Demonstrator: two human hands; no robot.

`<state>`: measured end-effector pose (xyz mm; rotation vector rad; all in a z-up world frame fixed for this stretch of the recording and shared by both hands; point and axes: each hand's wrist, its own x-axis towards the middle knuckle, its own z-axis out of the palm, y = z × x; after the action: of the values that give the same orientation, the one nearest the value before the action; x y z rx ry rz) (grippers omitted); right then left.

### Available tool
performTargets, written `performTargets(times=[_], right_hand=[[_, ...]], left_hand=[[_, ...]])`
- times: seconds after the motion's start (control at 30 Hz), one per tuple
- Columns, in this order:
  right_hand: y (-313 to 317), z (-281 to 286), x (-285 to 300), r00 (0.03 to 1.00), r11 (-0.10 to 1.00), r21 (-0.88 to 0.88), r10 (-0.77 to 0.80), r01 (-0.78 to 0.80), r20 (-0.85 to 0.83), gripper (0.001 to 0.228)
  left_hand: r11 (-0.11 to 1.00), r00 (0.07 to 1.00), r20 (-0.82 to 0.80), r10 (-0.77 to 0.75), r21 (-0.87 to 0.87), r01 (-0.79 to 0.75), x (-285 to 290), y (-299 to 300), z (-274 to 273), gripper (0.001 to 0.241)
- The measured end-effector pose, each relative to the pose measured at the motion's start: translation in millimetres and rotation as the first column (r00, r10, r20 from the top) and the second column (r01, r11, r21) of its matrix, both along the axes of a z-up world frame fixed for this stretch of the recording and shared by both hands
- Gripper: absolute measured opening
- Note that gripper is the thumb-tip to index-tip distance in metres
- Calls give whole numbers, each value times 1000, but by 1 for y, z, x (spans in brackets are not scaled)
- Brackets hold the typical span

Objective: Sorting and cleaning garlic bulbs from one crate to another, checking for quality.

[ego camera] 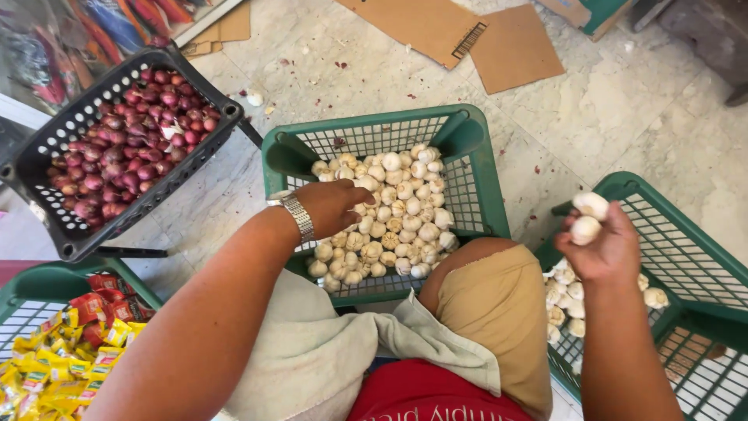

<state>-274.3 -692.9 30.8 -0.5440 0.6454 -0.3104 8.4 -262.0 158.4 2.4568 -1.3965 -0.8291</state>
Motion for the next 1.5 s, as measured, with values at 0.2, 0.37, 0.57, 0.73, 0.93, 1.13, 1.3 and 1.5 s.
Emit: performTargets(times=[0.2,0.37,0.57,0.73,0.93,1.13,1.3,1.5], right_hand=[[-58,-35,-85,918,965,-136,-258,226,-302,31],[-57,-29,-98,842,916,-272,-384,295,-380,19],[-112,-93,-127,874,858,-333,-459,390,-158,41],[-56,-15,-75,714,778,-507,-588,371,-379,42],[10,19,33,908,635,-769,-359,70,-214,25],[168,12,180,875,235,-869,338,-435,-347,30],[277,-34,217,610,-153,-702,391,-696,-690,48],[313,-68,185,231,-536,-380,325,-754,-917,77]], left_hand=[[999,1000,-28,15,47,-13,3,9,-3,39],[981,996,-32,82,179,-75,1,10,12,42],[983,992,-36,122,141,-116,2,18,7,40],[986,995,15,102,133,-103,1,24,1,41],[985,996,44,79,148,-84,2,23,-8,40],[974,995,40,93,202,-99,-2,20,3,41],[977,994,24,105,181,-108,0,35,1,41],[970,985,-72,156,201,-139,8,63,-1,42]])
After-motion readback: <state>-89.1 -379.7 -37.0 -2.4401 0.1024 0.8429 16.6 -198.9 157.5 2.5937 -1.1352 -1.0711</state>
